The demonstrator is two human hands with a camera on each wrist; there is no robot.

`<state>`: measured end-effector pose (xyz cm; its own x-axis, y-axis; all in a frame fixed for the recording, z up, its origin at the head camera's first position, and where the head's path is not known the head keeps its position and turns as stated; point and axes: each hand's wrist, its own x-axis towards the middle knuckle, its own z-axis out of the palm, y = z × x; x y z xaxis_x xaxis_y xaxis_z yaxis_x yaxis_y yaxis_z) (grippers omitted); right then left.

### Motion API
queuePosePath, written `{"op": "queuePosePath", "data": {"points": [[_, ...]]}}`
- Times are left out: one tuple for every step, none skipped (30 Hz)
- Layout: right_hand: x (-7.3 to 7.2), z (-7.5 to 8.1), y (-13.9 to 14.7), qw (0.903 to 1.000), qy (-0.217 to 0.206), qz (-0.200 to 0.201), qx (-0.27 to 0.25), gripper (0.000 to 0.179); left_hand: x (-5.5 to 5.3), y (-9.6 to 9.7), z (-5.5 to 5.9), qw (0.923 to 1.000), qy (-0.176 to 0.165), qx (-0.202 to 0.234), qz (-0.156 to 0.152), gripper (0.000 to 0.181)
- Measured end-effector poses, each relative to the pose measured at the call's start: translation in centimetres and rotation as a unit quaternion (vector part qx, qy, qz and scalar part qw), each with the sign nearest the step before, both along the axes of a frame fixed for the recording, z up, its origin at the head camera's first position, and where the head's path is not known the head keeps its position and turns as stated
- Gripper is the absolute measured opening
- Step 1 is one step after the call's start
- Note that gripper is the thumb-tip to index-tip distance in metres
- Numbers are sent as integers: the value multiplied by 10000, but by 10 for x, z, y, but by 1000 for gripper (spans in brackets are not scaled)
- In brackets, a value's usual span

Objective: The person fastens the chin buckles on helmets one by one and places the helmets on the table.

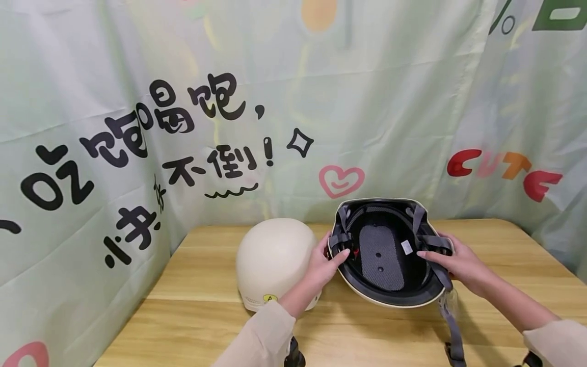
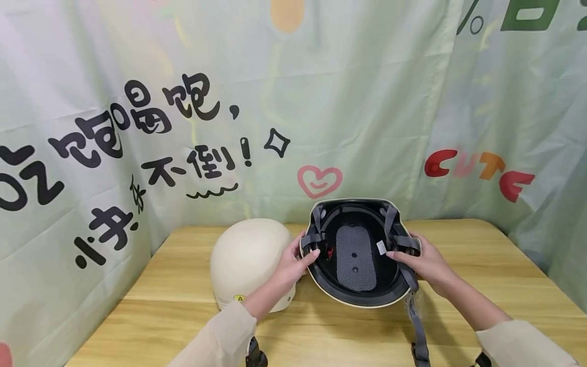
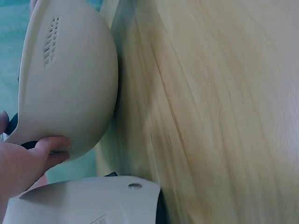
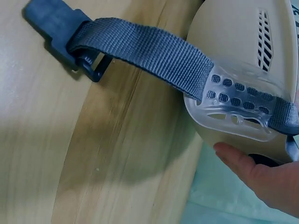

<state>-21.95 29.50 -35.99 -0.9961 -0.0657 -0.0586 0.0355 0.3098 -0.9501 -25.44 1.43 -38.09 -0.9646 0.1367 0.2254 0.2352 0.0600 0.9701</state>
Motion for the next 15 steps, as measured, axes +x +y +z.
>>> {"op": "queuePosePath", "data": {"points": [[1,0,0,10000,-22,17,24,85,1,1,-1,10000,-12,8,3,66],[1,0,1,10000,-38,21,55,84,2,1,-3,10000,-59,52,4,65],[2,0,1,9999,-31,17,98,83,2,2,-5,9999,-90,64,1,65],[2,0,1,9999,-27,7,134,82,3,3,-6,9999,-128,91,-6,65],[2,0,2,9998,6,0,210,80,4,3,-8,9998,-147,135,-28,65],[2,1,2,9995,42,-12,312,78,4,4,-9,9997,-176,171,-45,65],[2,2,2,9991,83,-22,409,75,5,4,-10,9996,-189,205,-72,65],[2,2,3,9986,128,-31,508,73,5,4,-11,9995,-189,230,-97,65],[2,3,3,9978,177,-25,640,71,6,3,-12,9996,-142,206,-141,65],[2,4,4,9969,224,-23,759,69,6,3,-12,9995,-128,214,-182,65],[2,5,5,9957,276,-32,881,67,6,3,-12,9996,-83,168,-210,66],[2,6,6,9949,311,-47,960,66,6,3,-11,9997,-48,104,-237,66],[2,7,7,9944,326,-49,1009,65,7,3,-11,9997,38,-34,-229,67],[1,7,8,9941,335,-56,1027,64,8,3,-9,9995,125,-191,-196,69],[2,8,9,9939,332,-59,1047,64,9,3,-7,9990,232,-348,-152,70]]}}
